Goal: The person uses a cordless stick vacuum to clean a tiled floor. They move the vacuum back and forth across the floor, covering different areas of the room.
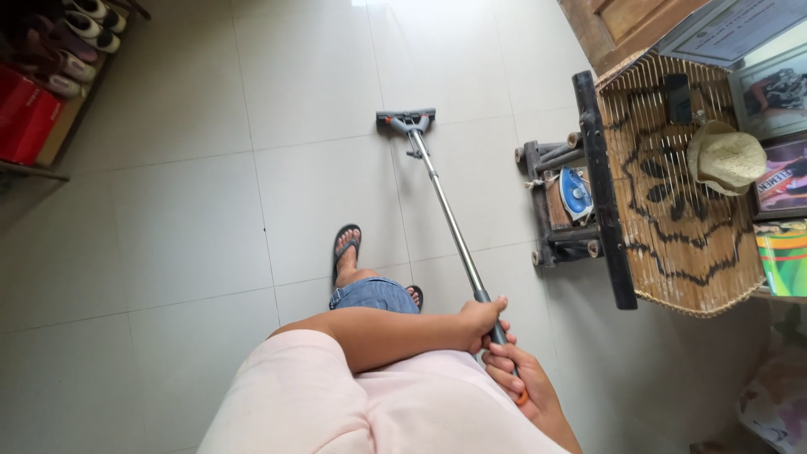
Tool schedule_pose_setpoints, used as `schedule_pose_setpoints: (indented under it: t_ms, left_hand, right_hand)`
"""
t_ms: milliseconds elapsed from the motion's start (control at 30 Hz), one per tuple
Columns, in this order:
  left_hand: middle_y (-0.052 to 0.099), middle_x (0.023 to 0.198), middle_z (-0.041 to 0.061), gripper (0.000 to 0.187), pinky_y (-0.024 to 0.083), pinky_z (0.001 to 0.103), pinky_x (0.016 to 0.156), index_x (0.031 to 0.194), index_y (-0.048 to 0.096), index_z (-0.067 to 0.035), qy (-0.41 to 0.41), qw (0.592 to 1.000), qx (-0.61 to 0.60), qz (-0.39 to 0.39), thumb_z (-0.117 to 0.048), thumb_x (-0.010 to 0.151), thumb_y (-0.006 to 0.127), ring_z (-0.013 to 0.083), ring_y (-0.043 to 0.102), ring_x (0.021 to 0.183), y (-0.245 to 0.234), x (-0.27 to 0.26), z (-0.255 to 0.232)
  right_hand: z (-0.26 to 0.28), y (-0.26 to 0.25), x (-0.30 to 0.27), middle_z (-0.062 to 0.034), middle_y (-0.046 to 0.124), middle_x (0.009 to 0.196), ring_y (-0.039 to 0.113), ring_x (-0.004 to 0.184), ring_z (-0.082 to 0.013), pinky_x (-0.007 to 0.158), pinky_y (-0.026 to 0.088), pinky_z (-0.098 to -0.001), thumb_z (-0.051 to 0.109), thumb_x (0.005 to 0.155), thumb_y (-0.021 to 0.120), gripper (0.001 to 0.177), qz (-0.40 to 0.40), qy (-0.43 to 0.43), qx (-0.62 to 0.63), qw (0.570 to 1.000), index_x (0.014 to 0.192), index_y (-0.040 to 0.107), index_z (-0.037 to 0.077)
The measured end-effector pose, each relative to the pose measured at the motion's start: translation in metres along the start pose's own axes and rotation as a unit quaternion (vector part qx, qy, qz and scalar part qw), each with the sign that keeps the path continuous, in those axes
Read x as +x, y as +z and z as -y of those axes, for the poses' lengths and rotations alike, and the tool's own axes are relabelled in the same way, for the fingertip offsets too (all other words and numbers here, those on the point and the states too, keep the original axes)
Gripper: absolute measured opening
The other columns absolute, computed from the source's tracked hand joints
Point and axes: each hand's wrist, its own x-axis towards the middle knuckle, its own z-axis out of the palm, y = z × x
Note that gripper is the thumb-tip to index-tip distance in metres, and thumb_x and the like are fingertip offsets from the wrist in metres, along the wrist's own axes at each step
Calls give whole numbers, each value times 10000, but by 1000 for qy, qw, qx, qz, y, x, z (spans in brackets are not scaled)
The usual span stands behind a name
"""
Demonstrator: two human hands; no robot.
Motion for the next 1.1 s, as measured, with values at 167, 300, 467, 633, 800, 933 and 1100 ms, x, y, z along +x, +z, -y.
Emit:
schedule_pose_setpoints:
  t_ms: [167, 300, 467, 633, 800, 933, 1100]
  left_hand:
    - [634, 793, 45, 393, 621, 382, 548, 1097, 530, -66, 3, 1000, -4, -29, -450, 1050, 594, 231, 700, 677, 4, 0, -5]
    - [617, 779, 42, 404, 598, 404, 509, 1118, 521, -45, 15, 998, -7, -57, -427, 1041, 627, 218, 662, 637, -1, -9, -33]
    - [643, 780, 78, 445, 615, 409, 494, 1110, 546, -3, 59, 996, 14, -69, -433, 1028, 627, 237, 686, 612, -11, 29, -68]
    - [655, 769, 109, 477, 642, 385, 497, 1126, 563, 37, 92, 992, 34, -85, -419, 1009, 635, 256, 713, 585, -23, 67, -124]
    - [687, 735, 159, 469, 636, 407, 451, 1062, 594, 47, 142, 984, 63, -84, -407, 973, 669, 284, 724, 558, -38, 122, -199]
    - [689, 743, 151, 478, 639, 390, 465, 1036, 592, 32, 155, 984, 36, -82, -436, 961, 659, 266, 720, 561, -28, 120, -292]
    - [692, 765, 134, 501, 636, 366, 500, 1056, 617, 50, 165, 982, 38, -80, -441, 961, 640, 243, 720, 577, -21, 109, -400]
  right_hand:
    - [2, -9, 16, 63, 321, 491, 229, 275, -28, 245, 210, -203, -10, 951, 513, 307, -19, -20, 28, 999, 894, 539, 291]
    - [15, -10, 52, 26, 319, 476, 264, 263, -54, 241, 197, -210, -49, 920, 514, 370, -19, -13, 15, 1000, 875, 513, 319]
    - [45, -9, 106, 33, 287, 377, 263, 240, -59, 261, 256, -196, 101, 921, 585, 387, 9, 11, -112, 994, 622, 355, 186]
    - [80, 29, 157, 29, 236, 335, 229, 239, -57, 262, 269, -177, 207, 912, 609, 424, 31, 15, -179, 983, 608, 314, 216]
    - [116, 93, 190, 80, 252, 376, 269, 254, -32, 262, 237, -165, 165, 896, 608, 371, 19, -1, -151, 988, 626, 357, 204]
    - [175, 156, 225, 123, 273, 488, 364, 277, -10, 274, 246, -151, 56, 900, 588, 359, 18, -21, -125, 992, 663, 365, 210]
    - [236, 263, 237, 116, 291, 529, 343, 280, -4, 288, 225, -150, 51, 909, 577, 336, 18, -31, -133, 990, 679, 387, 207]
